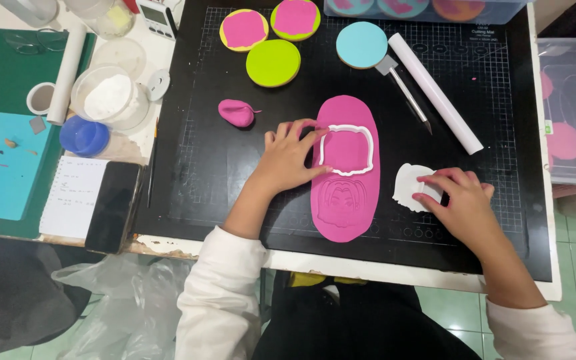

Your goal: The person presses a white cookie cutter into a pink clay sheet to imprint a shape, then removes the cutter and rolls the clay flat with a white rolling pin. The person repeats the rolling action to flatten the clay further.

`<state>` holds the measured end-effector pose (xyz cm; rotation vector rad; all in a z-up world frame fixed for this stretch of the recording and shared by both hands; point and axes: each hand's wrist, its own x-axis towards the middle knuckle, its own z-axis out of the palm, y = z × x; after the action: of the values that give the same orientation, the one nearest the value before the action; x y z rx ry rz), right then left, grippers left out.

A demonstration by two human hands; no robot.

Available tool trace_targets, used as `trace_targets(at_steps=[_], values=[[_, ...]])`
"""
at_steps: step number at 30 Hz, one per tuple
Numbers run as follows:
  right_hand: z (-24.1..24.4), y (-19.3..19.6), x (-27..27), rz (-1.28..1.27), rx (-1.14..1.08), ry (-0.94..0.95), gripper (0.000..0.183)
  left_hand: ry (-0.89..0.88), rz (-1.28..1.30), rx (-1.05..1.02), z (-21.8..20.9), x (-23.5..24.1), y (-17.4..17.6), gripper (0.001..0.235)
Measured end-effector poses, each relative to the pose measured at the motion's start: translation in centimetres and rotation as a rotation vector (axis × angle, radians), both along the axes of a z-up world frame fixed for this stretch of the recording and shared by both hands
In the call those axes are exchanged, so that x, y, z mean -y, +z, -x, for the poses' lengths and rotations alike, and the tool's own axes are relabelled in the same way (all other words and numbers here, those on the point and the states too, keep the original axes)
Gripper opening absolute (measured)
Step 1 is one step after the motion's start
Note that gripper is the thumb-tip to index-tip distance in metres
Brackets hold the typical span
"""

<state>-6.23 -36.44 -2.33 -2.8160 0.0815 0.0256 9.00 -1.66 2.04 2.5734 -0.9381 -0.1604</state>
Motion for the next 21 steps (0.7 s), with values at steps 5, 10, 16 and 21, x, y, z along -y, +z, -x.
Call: trace_targets(at_steps=[5,10,16,21], values=[[-0.5,-0.5,0.1,-0.067,0.043,-0.035,0.040,-0.068,-0.069,0.400,0.9,4.0,-0.8,0.072],[-0.6,-1.4,0.3,-0.099,0.095,-0.024,0.040,-0.134,-0.124,0.470,0.8,4.9,-1.8,0.072],[-0.6,-1.6,0.4,-0.121,0.115,-0.025,0.039,-0.154,-0.068,0.405,1.1,5.0,-0.6,0.070],[-0.5,-1.5,0.3,-0.117,0.113,-0.036,0.039,-0.173,0.005,0.360,1.1,4.9,-0.9,0.055]])
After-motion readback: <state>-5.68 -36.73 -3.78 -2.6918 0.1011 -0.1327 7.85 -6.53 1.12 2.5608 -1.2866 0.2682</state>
